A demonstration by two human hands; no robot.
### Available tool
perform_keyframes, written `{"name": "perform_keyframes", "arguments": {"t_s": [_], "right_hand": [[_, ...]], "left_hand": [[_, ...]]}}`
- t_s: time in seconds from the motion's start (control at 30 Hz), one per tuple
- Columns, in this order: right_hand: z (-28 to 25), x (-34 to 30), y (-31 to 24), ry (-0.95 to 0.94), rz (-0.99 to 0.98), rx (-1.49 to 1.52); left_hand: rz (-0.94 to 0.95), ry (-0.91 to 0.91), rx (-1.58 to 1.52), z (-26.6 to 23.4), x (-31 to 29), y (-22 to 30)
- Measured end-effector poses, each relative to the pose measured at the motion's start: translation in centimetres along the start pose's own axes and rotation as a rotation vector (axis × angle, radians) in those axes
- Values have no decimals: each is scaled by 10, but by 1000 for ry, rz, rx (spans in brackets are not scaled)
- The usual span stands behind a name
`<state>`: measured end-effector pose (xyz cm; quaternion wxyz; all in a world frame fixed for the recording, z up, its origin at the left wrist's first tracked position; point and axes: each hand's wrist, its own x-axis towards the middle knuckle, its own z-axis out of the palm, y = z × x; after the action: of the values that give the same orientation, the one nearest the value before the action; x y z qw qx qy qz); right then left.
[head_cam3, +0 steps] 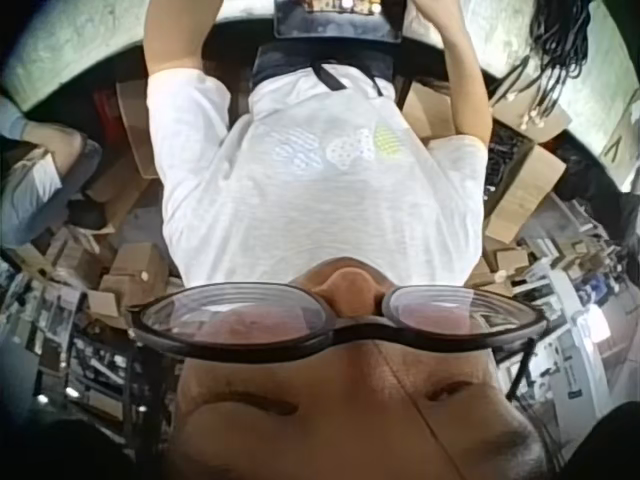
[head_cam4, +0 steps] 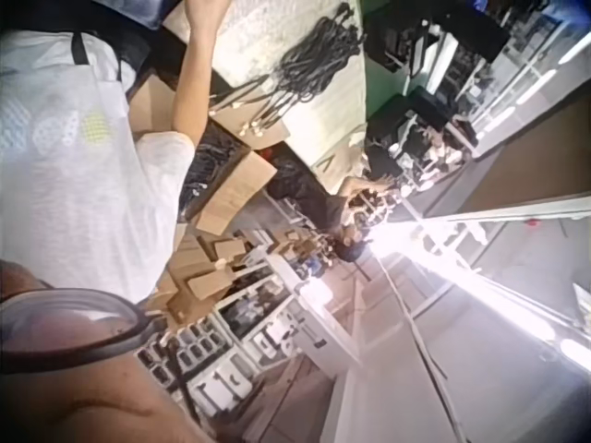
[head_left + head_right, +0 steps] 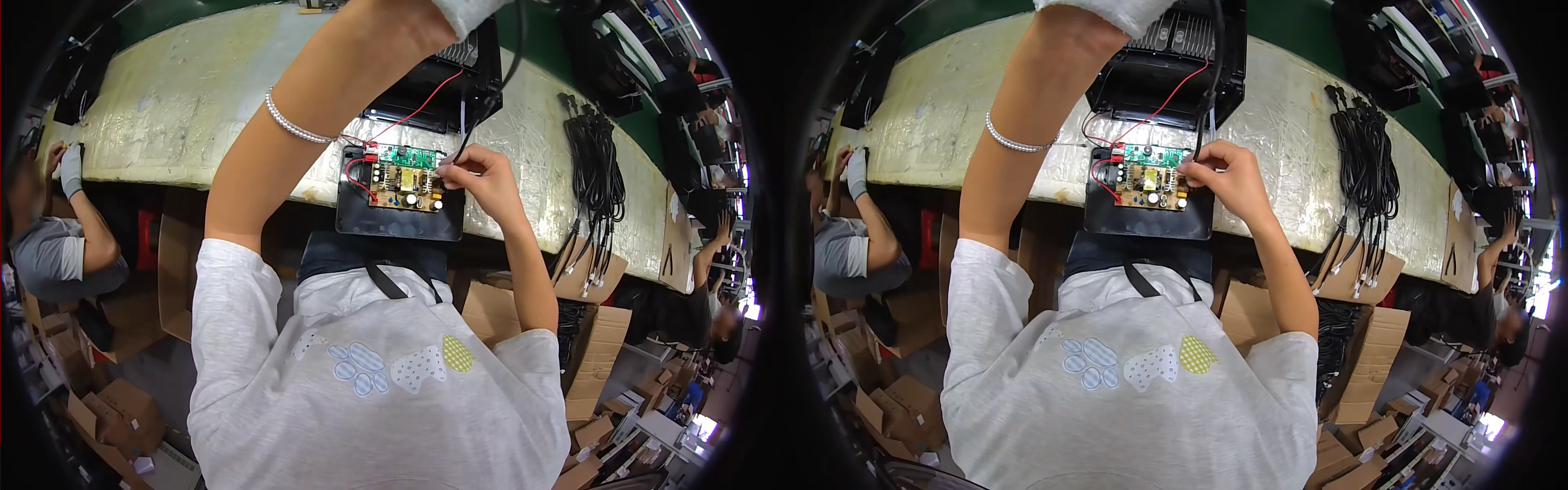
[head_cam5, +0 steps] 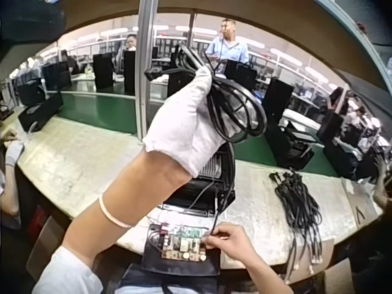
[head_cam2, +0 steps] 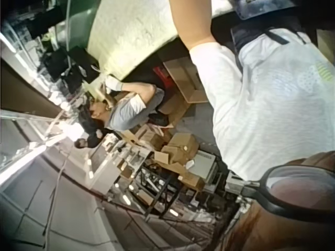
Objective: Assembling electronic components into plastic housings on an industrial assembly line.
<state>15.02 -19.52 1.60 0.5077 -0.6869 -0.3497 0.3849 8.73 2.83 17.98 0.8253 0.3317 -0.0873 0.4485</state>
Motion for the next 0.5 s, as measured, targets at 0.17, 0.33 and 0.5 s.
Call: {"name": "perform_keyframes", "arguments": {"t_s": [0.17,0.33,0.5], "right_hand": [[-2,-5,6,-113,-128,67],[14,-7,8,171,-131,-282],[16,-7,12,176,-144,-261]], "left_hand": [[-122,-72,-102,0,-3,-4],[-243,-145,-208,4,-5,-8],[-306,-201,-273,-2,-9,-15]]}}
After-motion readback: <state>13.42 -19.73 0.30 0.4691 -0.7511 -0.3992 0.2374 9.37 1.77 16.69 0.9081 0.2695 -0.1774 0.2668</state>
